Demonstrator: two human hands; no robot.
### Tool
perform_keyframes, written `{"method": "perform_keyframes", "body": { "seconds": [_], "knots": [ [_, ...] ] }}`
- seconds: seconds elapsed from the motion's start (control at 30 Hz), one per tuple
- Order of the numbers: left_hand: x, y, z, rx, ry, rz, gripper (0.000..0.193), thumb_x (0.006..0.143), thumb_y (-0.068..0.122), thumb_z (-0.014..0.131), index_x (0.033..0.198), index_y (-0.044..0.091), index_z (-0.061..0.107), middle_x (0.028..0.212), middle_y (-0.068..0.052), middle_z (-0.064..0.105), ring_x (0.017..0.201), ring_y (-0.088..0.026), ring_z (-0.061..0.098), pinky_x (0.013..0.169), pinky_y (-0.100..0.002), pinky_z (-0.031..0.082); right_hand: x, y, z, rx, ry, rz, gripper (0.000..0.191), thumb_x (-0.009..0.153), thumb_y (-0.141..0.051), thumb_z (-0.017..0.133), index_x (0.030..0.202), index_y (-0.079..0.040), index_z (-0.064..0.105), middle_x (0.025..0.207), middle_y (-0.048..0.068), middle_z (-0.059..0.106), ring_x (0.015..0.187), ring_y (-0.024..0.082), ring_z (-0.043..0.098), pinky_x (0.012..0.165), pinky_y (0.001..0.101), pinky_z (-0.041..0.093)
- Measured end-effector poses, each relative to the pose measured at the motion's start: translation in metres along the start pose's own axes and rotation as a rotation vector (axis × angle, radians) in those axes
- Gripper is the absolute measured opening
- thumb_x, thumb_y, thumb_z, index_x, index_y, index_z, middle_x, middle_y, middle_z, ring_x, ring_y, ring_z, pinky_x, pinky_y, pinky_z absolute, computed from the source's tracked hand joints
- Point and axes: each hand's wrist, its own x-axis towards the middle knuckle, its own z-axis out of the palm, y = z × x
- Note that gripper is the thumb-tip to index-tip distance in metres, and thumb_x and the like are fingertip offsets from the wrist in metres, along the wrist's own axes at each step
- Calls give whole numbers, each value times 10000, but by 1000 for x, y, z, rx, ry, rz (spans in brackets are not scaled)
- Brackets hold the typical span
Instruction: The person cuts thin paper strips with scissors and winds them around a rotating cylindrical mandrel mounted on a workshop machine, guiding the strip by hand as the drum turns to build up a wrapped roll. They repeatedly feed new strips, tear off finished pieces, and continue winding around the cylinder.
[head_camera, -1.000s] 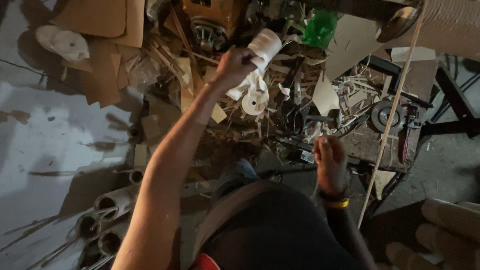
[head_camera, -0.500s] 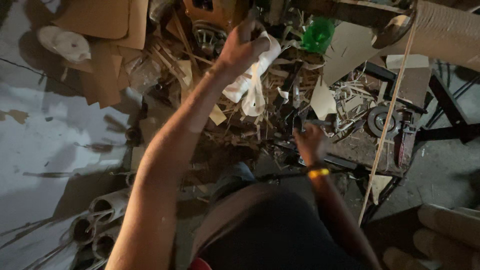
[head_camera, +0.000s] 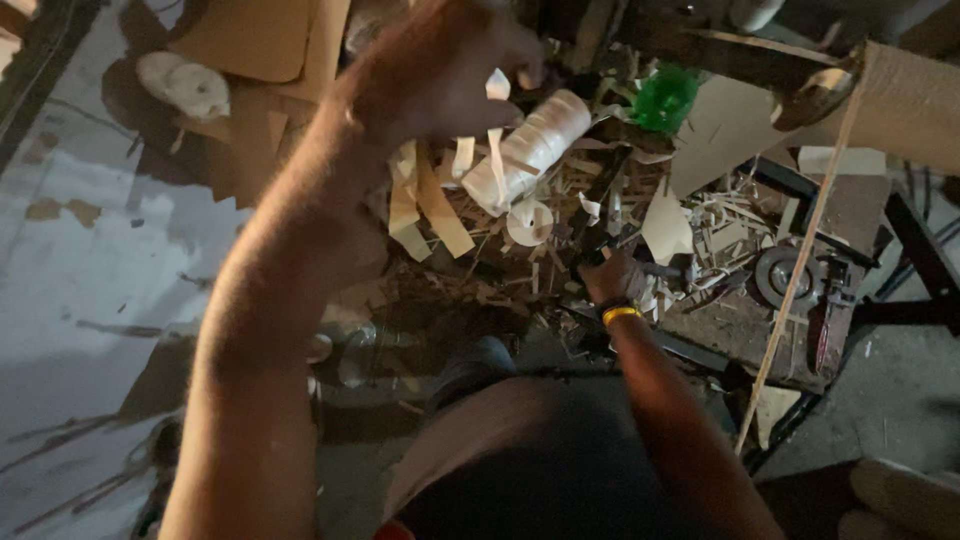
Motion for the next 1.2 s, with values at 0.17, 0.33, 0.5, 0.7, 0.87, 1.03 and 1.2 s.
{"method": "perform_keyframes", "body": {
  "seconds": [0.17,0.33,0.5,0.7,0.87,1.03,1.2],
  "knots": [
    [-31,-5,-11,256,-26,-198,334,798,232,899,1034,30,775,918,-135,753,819,-270,724,689,-378,588,13,20,5,-132,-154,-166,424,886,-470,687,1031,-84,786,923,232,758,873,404,721,772,517,546],
    [-112,-3,-15,190,-123,-435,137,861,200,846,949,99,812,878,-108,757,753,-244,728,678,-410,584,17,84,3,446,-451,51,422,923,-435,714,1219,-137,683,974,112,685,852,281,651,684,441,502],
    [-239,13,22,-37,-194,-1025,285,833,326,809,1045,136,789,804,-136,740,684,-271,700,639,-437,556,-10,121,-8,653,-398,-6,494,955,-493,677,1279,-120,650,978,48,651,817,187,592,667,350,468],
    [-403,35,161,-237,-189,-1534,259,923,343,673,1056,130,735,839,-161,754,729,-351,737,650,-464,582,-52,111,-66,879,-750,109,710,933,-690,600,1170,-25,668,822,9,624,655,97,508,582,250,405],
    [-474,49,258,-144,138,-1247,231,892,273,673,994,72,725,898,-194,729,794,-391,705,687,-469,557,-60,111,-71,892,-1075,-59,815,916,-753,592,1154,21,689,760,5,607,557,65,403,495,222,316],
    [-475,55,264,-398,441,-1351,186,907,192,671,990,30,711,917,-191,707,812,-350,696,712,-427,545,-44,109,-22,767,-1233,-82,762,914,-725,592,1185,-18,679,800,-2,627,578,66,422,501,224,308],
    [-450,56,232,-536,359,-1619,185,913,159,685,1039,30,726,851,-120,709,766,-185,664,679,-354,513,-26,83,22,717,-1311,-107,713,912,-697,592,1217,-57,669,840,-10,647,598,67,441,507,226,300]
  ]
}}
